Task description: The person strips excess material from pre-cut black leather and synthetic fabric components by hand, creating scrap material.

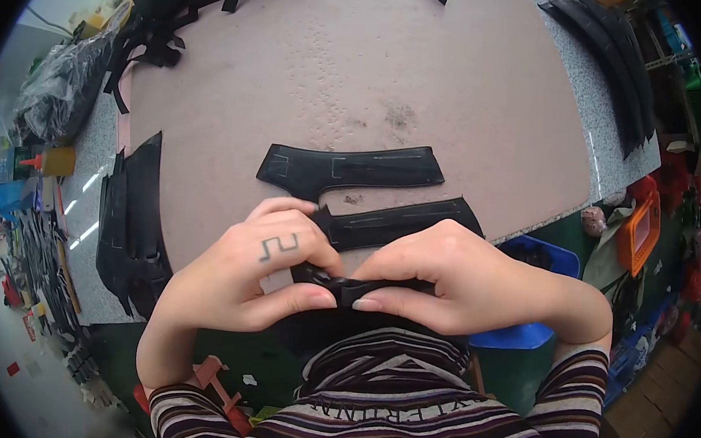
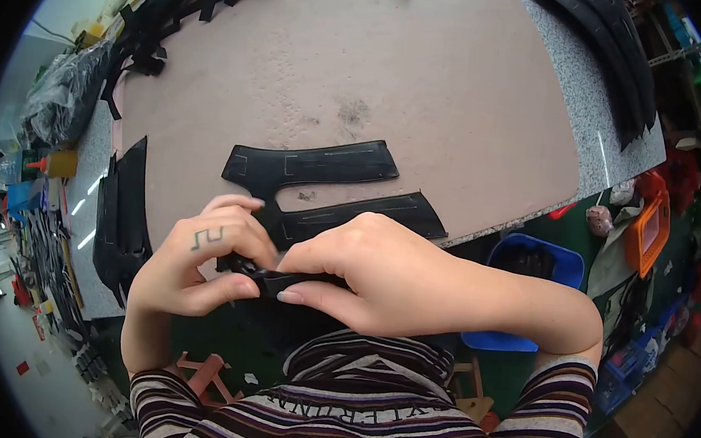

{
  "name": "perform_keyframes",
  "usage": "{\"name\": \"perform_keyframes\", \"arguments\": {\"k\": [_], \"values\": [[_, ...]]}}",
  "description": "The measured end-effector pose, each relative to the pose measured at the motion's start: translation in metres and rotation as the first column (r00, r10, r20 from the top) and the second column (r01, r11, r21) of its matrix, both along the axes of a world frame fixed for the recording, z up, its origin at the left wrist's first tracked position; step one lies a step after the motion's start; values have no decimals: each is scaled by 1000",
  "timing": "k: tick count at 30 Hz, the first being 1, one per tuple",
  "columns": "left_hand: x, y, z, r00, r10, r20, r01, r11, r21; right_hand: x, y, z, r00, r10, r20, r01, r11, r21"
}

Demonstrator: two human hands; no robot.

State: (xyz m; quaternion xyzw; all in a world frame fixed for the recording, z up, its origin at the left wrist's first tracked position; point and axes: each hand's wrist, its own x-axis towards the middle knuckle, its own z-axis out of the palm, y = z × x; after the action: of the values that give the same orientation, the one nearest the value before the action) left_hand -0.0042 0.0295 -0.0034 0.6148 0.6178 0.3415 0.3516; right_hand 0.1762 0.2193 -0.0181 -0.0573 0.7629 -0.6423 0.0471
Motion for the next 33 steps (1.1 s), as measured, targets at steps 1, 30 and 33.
{"name": "perform_keyframes", "arguments": {"k": [1,30,33], "values": [[3,-5,-6,997,53,48,-53,999,-3,3,-1,-1,1000,-6,18,5,999,32],[25,-28,-55,829,510,-229,-513,857,52,-27,10,-36,978,-133,162,55,908,416],[22,-28,-54,839,487,-243,-496,868,27,-28,11,-35,976,-120,182,34,908,419]]}}
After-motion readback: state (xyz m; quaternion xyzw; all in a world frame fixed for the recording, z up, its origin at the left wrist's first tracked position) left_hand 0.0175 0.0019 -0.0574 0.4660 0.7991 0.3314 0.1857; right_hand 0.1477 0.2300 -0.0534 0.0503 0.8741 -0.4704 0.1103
